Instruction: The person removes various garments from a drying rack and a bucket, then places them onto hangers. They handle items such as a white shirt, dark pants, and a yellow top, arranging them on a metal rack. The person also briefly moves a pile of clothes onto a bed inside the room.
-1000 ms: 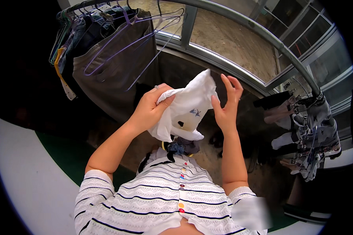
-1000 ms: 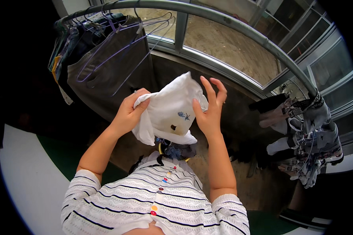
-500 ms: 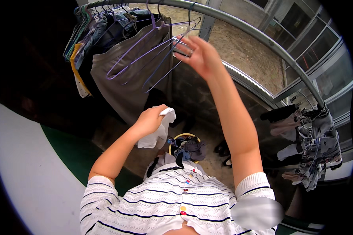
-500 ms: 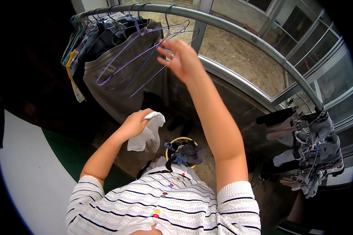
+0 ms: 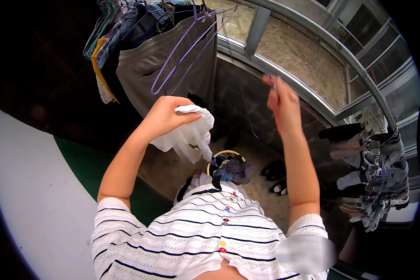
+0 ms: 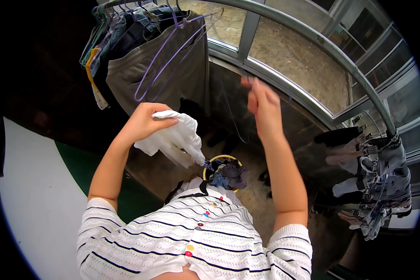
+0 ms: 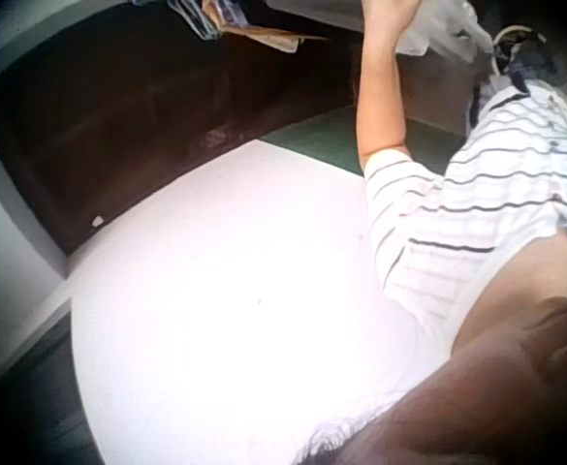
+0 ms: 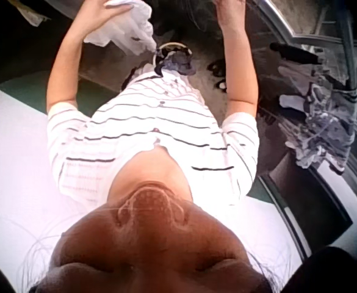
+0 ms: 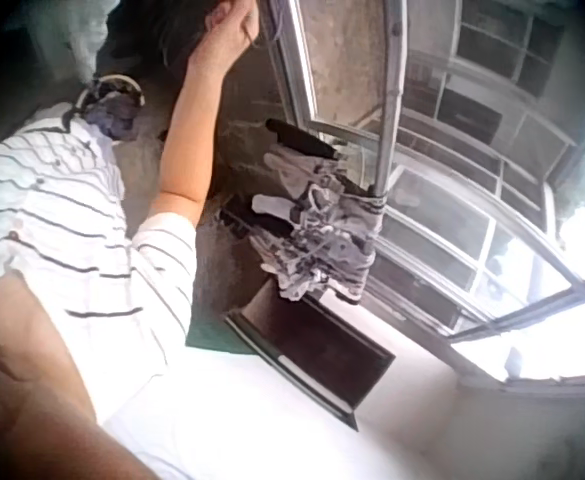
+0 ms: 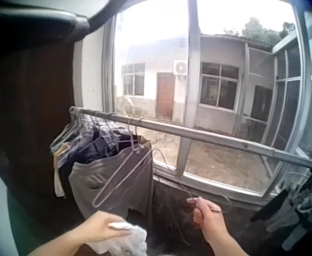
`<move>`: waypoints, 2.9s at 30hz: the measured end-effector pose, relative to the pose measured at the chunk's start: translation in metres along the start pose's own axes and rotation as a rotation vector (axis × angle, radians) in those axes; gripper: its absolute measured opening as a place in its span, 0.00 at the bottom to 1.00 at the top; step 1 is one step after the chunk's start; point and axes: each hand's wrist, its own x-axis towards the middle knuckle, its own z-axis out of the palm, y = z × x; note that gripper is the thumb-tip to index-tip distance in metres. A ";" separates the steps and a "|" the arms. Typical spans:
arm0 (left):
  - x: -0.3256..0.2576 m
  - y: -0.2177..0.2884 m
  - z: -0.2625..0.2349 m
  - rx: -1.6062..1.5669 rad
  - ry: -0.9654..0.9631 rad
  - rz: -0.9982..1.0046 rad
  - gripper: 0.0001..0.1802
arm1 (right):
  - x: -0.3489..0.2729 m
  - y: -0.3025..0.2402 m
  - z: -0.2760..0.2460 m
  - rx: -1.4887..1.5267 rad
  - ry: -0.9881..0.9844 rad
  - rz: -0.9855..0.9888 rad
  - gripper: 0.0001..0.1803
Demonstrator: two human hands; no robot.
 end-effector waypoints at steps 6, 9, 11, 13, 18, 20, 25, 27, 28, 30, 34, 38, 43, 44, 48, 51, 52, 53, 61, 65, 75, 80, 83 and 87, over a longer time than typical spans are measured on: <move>0.024 0.013 0.024 0.357 0.061 0.165 0.13 | -0.065 0.096 -0.080 0.474 -0.053 0.061 0.19; 0.037 0.039 0.032 0.249 -0.158 0.031 0.13 | -0.074 0.098 -0.096 0.721 -0.150 -0.054 0.20; 0.041 0.043 0.039 0.060 -0.249 0.017 0.12 | -0.078 0.092 -0.102 0.790 -0.224 -0.130 0.20; 0.045 0.045 0.041 -0.042 -0.306 0.061 0.12 | -0.078 0.088 -0.106 0.805 -0.283 -0.201 0.20; 0.055 0.065 0.034 -0.138 -0.355 0.180 0.11 | -0.076 0.068 -0.107 0.894 -0.384 -0.287 0.19; 0.058 0.079 0.034 -0.177 -0.299 0.216 0.10 | -0.078 0.066 -0.103 0.925 -0.417 -0.258 0.19; 0.059 0.113 0.035 -0.371 -0.070 0.235 0.14 | -0.099 0.107 -0.093 0.677 -0.316 -0.019 0.14; 0.061 0.115 0.033 -0.380 0.026 0.269 0.17 | -0.112 0.128 -0.104 0.632 -0.204 0.169 0.13; 0.062 0.113 0.032 -0.395 0.073 0.249 0.17 | -0.115 0.126 -0.110 0.594 -0.163 0.153 0.13; 0.065 0.101 0.034 -0.428 0.158 0.210 0.17 | -0.121 0.115 -0.124 0.516 -0.075 0.120 0.14; 0.071 0.085 0.031 -0.576 0.335 0.120 0.16 | -0.124 0.073 -0.158 0.266 -0.017 0.086 0.14; 0.075 0.084 0.029 -0.689 0.411 0.156 0.15 | -0.128 0.036 -0.160 -0.047 0.038 0.090 0.15; 0.082 0.082 0.036 -0.716 0.428 0.248 0.16 | -0.124 0.030 -0.148 -0.165 0.063 0.162 0.15; 0.081 0.081 0.033 -0.716 0.444 0.234 0.16 | -0.125 0.027 -0.146 -0.182 0.060 0.174 0.15; 0.078 0.073 0.029 -0.766 0.523 0.211 0.16 | -0.135 -0.010 -0.158 -0.261 0.133 0.117 0.15; 0.072 0.076 0.028 -0.648 0.486 0.305 0.18 | -0.135 -0.028 -0.147 -0.429 0.113 0.201 0.15; 0.071 0.077 0.027 -0.578 0.455 0.356 0.18 | -0.134 -0.031 -0.143 -0.499 0.096 0.241 0.15; 0.072 0.074 0.024 -0.559 0.391 0.335 0.19 | -0.134 -0.029 -0.145 -0.484 0.034 0.237 0.15; 0.085 0.050 0.039 -0.392 -0.124 0.572 0.12 | -0.123 -0.100 -0.126 -0.752 -0.096 0.116 0.09; 0.082 0.047 0.049 -0.449 -0.208 0.530 0.10 | -0.119 -0.135 -0.120 -0.772 -0.083 0.028 0.10; 0.081 0.037 0.050 -0.359 -0.072 0.465 0.20 | -0.098 -0.143 -0.113 -0.891 -0.081 0.106 0.08; 0.085 0.044 0.046 -0.413 -0.132 0.472 0.18 | -0.108 -0.175 -0.121 -0.925 -0.081 -0.020 0.08; 0.082 0.047 0.044 -0.333 -0.141 0.487 0.13 | -0.083 -0.137 -0.110 -0.859 -0.133 0.103 0.08; 0.086 0.041 0.046 -0.370 -0.172 0.481 0.15 | -0.105 -0.174 -0.121 -0.890 -0.063 0.056 0.07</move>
